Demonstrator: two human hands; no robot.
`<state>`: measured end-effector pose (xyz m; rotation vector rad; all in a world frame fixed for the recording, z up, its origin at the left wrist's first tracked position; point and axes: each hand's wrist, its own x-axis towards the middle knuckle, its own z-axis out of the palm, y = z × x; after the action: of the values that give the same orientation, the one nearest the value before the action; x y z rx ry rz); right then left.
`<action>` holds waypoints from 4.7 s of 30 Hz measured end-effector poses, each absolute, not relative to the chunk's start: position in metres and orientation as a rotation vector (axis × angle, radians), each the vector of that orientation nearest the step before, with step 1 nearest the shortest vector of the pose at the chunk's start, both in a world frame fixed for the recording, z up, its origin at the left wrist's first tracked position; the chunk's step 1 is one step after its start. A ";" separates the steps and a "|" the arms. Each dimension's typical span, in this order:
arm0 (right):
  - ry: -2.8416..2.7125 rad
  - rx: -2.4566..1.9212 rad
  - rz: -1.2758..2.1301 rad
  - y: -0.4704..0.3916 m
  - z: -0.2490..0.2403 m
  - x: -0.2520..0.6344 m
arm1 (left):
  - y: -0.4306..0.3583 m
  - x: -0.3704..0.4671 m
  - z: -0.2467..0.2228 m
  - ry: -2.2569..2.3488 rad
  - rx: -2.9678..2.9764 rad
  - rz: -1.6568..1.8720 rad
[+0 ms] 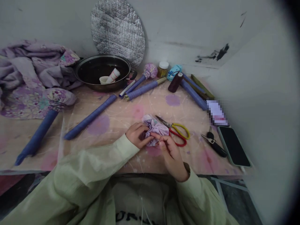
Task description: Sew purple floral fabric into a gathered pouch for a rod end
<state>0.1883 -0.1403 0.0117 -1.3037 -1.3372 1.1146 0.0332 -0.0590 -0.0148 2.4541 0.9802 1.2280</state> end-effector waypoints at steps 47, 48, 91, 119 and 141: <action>-1.443 -1.629 0.677 -0.125 0.002 0.172 | -0.066 0.031 -0.023 0.887 2.289 1.268; -1.444 -1.629 0.674 -0.125 0.002 0.172 | -0.066 0.030 -0.023 0.899 2.293 1.271; -1.000 -1.447 0.963 -0.128 -0.006 0.155 | -0.071 0.029 -0.021 0.945 2.348 1.356; -1.835 -1.525 0.565 -0.088 0.049 0.189 | -0.060 0.021 -0.019 0.784 2.520 1.420; -1.439 -1.466 0.806 -0.042 0.043 0.195 | -0.060 0.030 -0.024 0.533 2.394 1.357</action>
<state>0.1953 -0.0416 0.0432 -1.4663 -1.4390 0.8061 0.0301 -0.0596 -0.0240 2.3935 0.5330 1.3574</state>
